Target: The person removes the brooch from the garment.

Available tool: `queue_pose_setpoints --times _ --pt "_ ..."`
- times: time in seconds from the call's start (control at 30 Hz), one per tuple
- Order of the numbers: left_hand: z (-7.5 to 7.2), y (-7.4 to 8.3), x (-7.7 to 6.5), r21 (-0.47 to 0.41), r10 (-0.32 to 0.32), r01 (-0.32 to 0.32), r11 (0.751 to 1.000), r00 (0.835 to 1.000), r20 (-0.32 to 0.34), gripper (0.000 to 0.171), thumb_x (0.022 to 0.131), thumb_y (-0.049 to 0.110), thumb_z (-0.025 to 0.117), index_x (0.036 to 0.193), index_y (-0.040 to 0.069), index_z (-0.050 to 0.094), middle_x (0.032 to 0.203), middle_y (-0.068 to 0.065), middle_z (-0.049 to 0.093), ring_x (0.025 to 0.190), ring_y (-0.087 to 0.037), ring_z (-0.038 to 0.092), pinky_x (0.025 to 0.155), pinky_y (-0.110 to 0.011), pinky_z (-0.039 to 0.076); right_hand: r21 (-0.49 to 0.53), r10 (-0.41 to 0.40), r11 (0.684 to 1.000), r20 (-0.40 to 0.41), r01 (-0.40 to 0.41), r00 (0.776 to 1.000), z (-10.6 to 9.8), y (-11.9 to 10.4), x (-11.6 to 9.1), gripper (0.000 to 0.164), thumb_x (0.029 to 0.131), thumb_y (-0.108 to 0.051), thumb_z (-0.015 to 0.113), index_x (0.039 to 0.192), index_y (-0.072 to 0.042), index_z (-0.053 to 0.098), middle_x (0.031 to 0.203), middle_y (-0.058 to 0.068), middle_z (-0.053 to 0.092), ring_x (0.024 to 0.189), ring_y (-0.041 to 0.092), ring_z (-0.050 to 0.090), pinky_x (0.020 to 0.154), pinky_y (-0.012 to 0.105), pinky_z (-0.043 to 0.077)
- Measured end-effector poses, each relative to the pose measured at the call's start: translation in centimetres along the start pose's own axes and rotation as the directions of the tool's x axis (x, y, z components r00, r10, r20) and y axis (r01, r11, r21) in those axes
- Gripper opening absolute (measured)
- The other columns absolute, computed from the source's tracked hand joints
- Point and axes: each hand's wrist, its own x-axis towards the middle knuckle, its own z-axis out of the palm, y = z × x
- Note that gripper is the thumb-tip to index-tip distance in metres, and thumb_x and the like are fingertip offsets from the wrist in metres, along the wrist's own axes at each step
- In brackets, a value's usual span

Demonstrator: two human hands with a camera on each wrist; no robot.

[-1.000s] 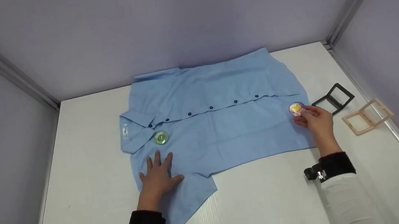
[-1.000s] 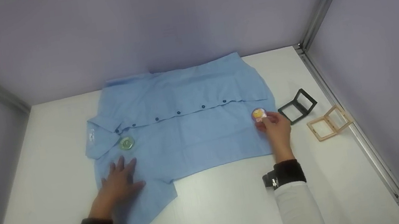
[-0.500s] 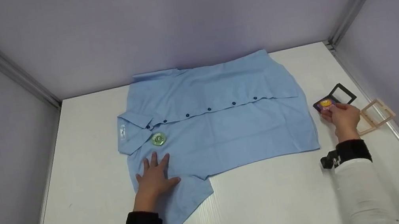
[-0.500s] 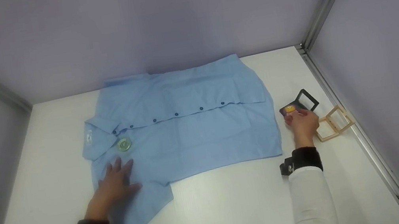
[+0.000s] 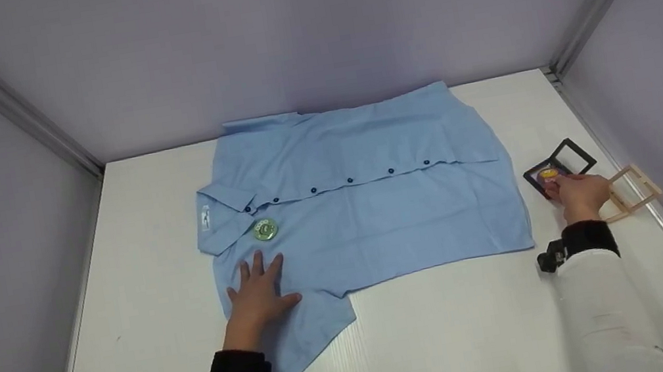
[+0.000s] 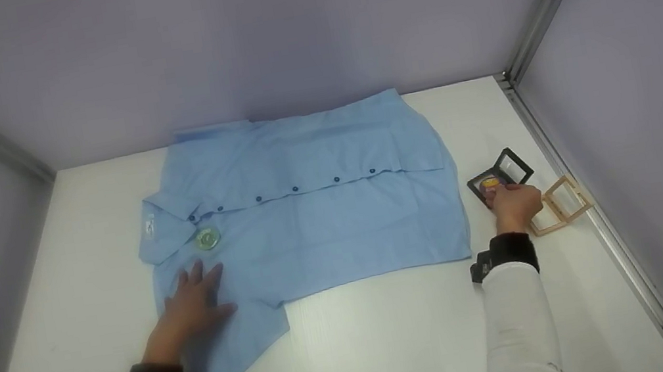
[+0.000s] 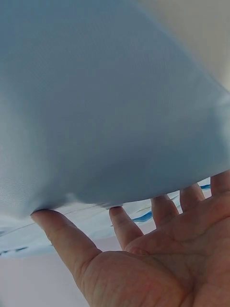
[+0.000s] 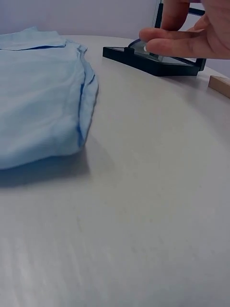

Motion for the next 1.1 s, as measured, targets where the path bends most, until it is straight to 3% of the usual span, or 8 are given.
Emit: queue_pose_setpoints --times 0.23,0.43,0.53,0.63,0.77,0.87,0.97,1.1 --pt "0.0 0.2 -0.1 0.012 -0.006 0.006 1.0 1.0 -0.001 0.089 0.08 0.04 0.079 0.154 0.015 0.035 0.161 -0.021 0.012 0.145 -0.048 0.0 0.101 -0.078 0.008 -0.131 -0.062 0.99 -0.009 0.061 0.998 0.0 0.2 0.1 0.004 0.086 0.012 0.062 0.085 0.009 0.06 0.05 0.005 0.062 0.046 0.013 0.065 0.051 0.024 0.055" --pt "0.0 0.3 -0.1 0.006 -0.001 0.001 1.0 1.0 -0.007 0.088 0.08 0.038 0.079 0.153 0.015 0.036 0.16 -0.022 0.013 0.144 -0.049 0.001 0.101 -0.078 0.008 -0.231 -0.077 0.97 0.003 0.076 0.997 0.0 0.5 0.2 0.004 0.088 0.008 0.058 0.09 0.011 0.059 0.048 0.004 0.06 0.044 0.012 0.064 0.049 0.024 0.054" --pt "0.0 0.3 -0.1 0.004 -0.001 0.001 1.0 1.0 -0.005 0.088 0.081 0.039 0.079 0.153 0.015 0.036 0.161 -0.021 0.013 0.144 -0.049 0.0 0.101 -0.078 0.007 -0.322 -0.111 0.94 0.016 0.111 0.994 -0.2 0.7 0.4 0.007 0.089 0.005 0.055 0.091 0.009 0.059 0.048 0.002 0.06 0.044 0.01 0.063 0.048 0.023 0.054" --pt "-0.1 0.3 -0.2 -0.005 0.001 -0.001 1.0 1.0 -0.004 0.089 0.08 0.039 0.079 0.153 0.015 0.036 0.16 -0.022 0.012 0.144 -0.049 -0.001 0.101 -0.079 0.007 -0.516 -0.243 0.829 0.016 0.216 0.97 -0.4 0.9 0.5 0.015 0.089 -0.002 0.055 0.089 0.011 0.063 0.055 -0.001 0.06 0.054 0.011 0.064 0.051 0.019 0.051" --pt "-0.1 0.3 -0.2 -0.014 0.002 -0.002 1.0 1.0 -0.005 0.089 0.08 0.039 0.079 0.153 0.015 0.036 0.16 -0.022 0.012 0.144 -0.049 -0.001 0.1 -0.079 0.006 -0.709 -0.394 0.644 0.017 0.289 0.919 -0.6 0.7 0.0 0.031 0.091 -0.013 0.054 0.107 0.01 0.067 0.087 0.019 0.067 0.089 0.034 0.062 0.075 0.031 0.047" --pt "0.0 0.2 -0.2 -0.016 0.003 -0.003 1.0 1.0 -0.008 0.088 0.08 0.038 0.079 0.153 0.015 0.036 0.16 -0.022 0.012 0.144 -0.049 -0.001 0.1 -0.079 0.006 -0.733 -0.441 0.597 0.042 0.327 0.897 -0.5 0.1 -0.4 0.036 0.095 -0.019 0.05 0.114 0.007 0.066 0.11 0.026 0.064 0.102 0.039 0.058 0.084 0.044 0.042" --pt "0.0 0.2 -0.2 -0.018 0.005 -0.005 1.0 1.0 -0.008 0.088 0.081 0.038 0.079 0.153 0.015 0.036 0.161 -0.022 0.012 0.144 -0.048 0.0 0.101 -0.079 0.006 -0.74 -0.506 0.554 0.064 0.381 0.86 -0.5 -0.6 -0.4 0.036 0.096 -0.02 0.048 0.113 0.007 0.065 0.108 0.024 0.061 0.1 0.038 0.057 0.081 0.044 0.041" --pt "0.0 0.1 -0.2 -0.009 0.013 -0.014 1.0 1.0 -0.011 0.088 0.081 0.04 0.079 0.153 0.014 0.036 0.16 -0.022 0.013 0.144 -0.049 0.001 0.1 -0.079 0.008 -0.736 -0.581 0.516 0.076 0.439 0.81 -0.6 -1.2 -0.2 0.034 0.098 -0.018 0.048 0.114 0.009 0.062 0.116 0.025 0.052 0.108 0.038 0.051 0.087 0.048 0.041"
